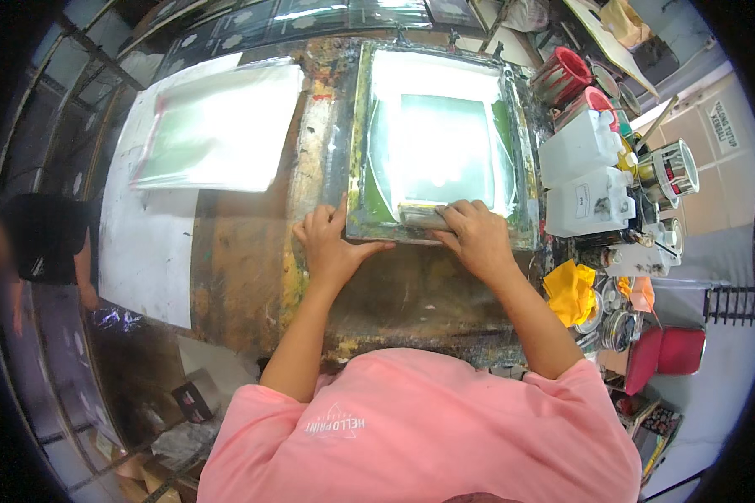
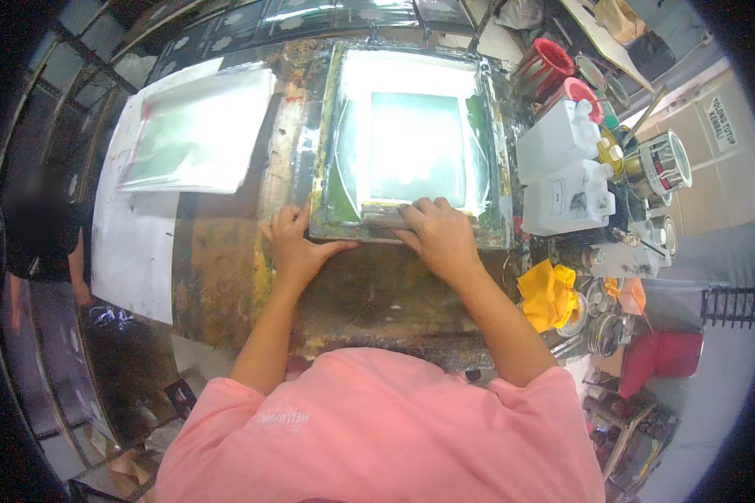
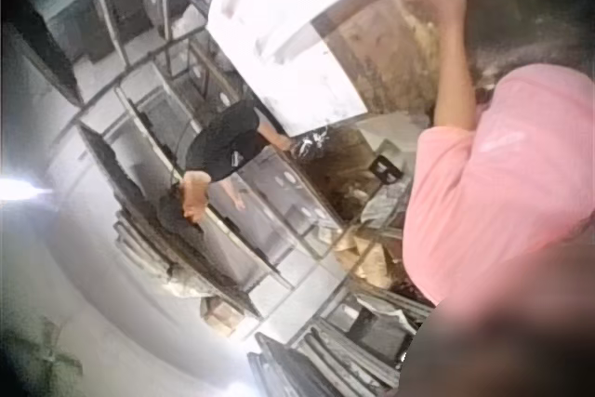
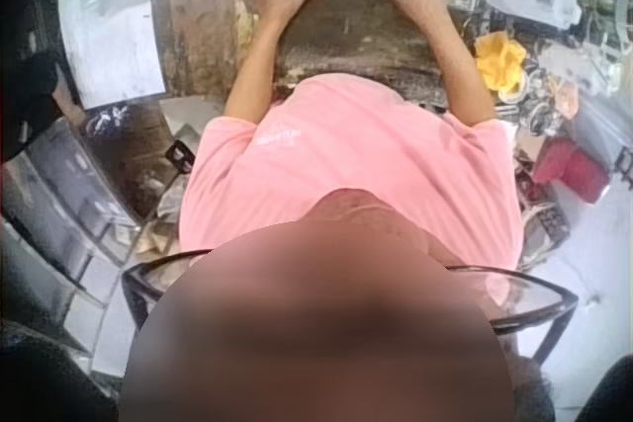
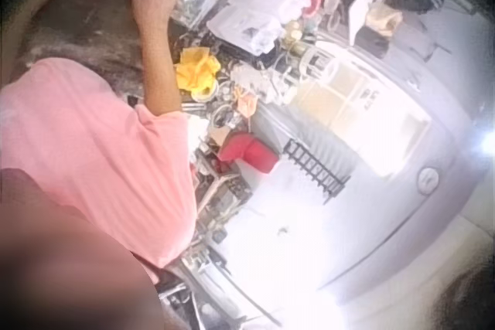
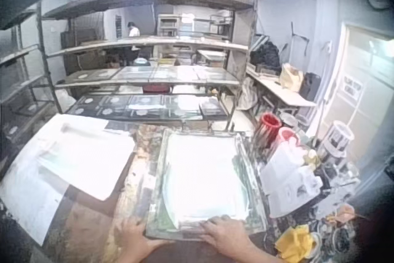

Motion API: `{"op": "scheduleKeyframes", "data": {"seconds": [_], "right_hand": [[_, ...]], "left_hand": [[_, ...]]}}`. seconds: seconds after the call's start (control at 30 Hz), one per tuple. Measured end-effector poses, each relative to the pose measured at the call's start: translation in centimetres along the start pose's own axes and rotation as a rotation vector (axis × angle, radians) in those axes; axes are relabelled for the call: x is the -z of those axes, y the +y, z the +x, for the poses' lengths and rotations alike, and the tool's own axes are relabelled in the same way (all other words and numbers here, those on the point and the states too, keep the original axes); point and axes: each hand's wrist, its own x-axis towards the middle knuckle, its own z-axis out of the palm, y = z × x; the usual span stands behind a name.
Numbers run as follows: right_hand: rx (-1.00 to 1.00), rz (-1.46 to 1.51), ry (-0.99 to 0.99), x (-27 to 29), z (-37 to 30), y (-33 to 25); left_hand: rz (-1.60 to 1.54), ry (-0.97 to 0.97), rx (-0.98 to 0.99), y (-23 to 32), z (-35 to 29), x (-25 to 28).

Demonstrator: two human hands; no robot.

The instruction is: The person repeatedly uses a squeegee to pull green ink across a screen-printing frame, then lifts the frame to reveal a flower design printed on a white sheet. The person stacks the printed sheets and repeats the process on new sheets throughout the clip.

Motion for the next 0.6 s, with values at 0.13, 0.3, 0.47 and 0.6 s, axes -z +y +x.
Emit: {"op": "scheduleKeyframes", "data": {"seconds": [0.13, 0.3, 0.47, 0.6], "right_hand": [[0.048, -0.061, 0.099, -1.7, 4.8, 3.3], [0.033, -0.096, 0.128, -3.2, 15.2, 9.3], [-0.049, 0.022, -0.183, -0.1, 22.3, 13.6], [-0.012, 0.017, 0.048, -1.0, 24.0, 14.7]], "left_hand": [[-0.037, -0.028, 0.016, 0.0, 0.3, 0.0], [-0.042, 0.006, 0.001, -0.1, 0.3, 0.0], [-0.036, 0.051, -0.058, -0.3, 0.4, 0.1], [-0.200, 0.087, -0.074, -0.5, 0.5, -0.1]]}}
